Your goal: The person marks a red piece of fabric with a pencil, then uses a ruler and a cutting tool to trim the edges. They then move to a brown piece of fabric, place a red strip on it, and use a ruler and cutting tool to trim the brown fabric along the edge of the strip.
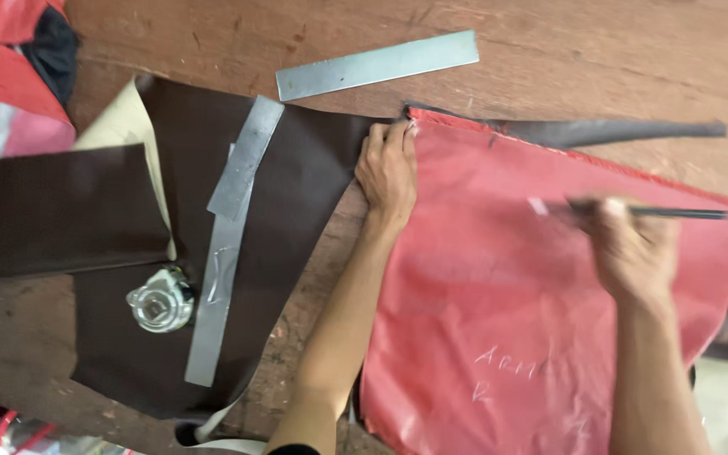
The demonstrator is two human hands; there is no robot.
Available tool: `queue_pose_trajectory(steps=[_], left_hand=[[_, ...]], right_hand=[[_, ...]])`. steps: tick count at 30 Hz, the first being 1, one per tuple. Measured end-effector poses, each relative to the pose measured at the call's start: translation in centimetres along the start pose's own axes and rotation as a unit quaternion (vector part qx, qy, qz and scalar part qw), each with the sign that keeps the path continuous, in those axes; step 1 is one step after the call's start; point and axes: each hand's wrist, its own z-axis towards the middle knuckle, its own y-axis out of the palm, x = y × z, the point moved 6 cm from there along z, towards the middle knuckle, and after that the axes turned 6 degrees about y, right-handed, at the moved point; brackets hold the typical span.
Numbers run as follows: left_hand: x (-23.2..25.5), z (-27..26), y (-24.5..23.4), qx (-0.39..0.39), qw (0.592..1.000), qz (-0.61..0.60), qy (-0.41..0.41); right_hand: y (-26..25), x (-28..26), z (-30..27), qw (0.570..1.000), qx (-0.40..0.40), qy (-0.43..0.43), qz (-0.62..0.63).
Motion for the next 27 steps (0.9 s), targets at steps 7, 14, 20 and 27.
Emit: queue_pose_trajectory(steps=[7, 14, 20, 27], left_hand=[[-1.0, 0.7, 0.0, -0.03, 0.98, -0.041, -0.192], [0.3, 0.2, -0.7, 0.04, 0.992, -0.026, -0.115], [0.5, 0.2, -0.8, 0.006, 0.991, -0.051, -0.125], [0.7, 0.6, -0.4, 0.01, 0.993, -0.023, -0.117]], right_hand=[[15.8, -1.1, 12.1, 0.984, -0.156, -0.045, -0.072], [19.6, 1.9, 15.8, 0.972, -0.185, -0.096, -0.112], [19.3, 1.7, 15.0, 0.966, -0.208, -0.11, -0.111], [20.6, 0.0, 14.9, 0.973, -0.216, -0.077, -0.03]])
